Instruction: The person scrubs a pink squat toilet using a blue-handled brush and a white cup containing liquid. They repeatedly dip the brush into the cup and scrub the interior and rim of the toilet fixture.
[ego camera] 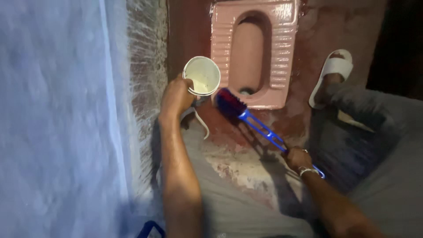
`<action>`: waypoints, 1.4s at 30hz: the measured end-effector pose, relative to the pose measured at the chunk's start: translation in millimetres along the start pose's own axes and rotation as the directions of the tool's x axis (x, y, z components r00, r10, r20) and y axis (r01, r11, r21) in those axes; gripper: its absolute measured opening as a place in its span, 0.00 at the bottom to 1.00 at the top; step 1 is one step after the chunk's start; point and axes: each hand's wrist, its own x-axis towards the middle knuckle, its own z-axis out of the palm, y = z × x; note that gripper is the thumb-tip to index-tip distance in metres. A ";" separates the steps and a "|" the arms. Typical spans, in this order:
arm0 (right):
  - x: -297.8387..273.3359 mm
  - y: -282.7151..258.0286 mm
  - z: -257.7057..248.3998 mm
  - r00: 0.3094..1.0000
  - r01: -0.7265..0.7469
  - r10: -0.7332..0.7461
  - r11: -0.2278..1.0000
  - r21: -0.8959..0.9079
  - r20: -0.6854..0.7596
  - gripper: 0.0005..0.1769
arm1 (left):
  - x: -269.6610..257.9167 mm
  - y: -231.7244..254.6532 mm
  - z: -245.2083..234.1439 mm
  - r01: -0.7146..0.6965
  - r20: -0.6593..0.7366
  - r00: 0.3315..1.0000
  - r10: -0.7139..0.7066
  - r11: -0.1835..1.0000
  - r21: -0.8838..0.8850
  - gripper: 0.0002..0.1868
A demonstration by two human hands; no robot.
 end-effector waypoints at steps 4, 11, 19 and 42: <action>14.7 -23.0 4.5 0.997 0.051 -0.045 0.995 0.089 -0.070 0.33 | -2.7 -6.6 3.9 0.029 0.055 0.998 -0.028 0.999 -0.017 0.15; 8.1 -72.1 31.1 0.999 -0.008 0.013 0.991 0.137 -0.039 0.36 | -0.1 -5.1 5.5 0.020 0.056 0.998 -0.022 0.999 0.031 0.14; 41.0 -76.9 44.5 0.997 0.020 -0.006 0.985 0.169 -0.081 0.38 | -1.8 -6.1 8.2 0.047 0.109 0.993 -0.053 0.997 0.057 0.15; 105.7 -143.7 -55.6 0.964 0.167 -0.099 0.949 0.269 -0.249 0.34 | 7.8 -6.8 17.8 -0.001 0.151 0.989 -0.009 0.998 0.064 0.16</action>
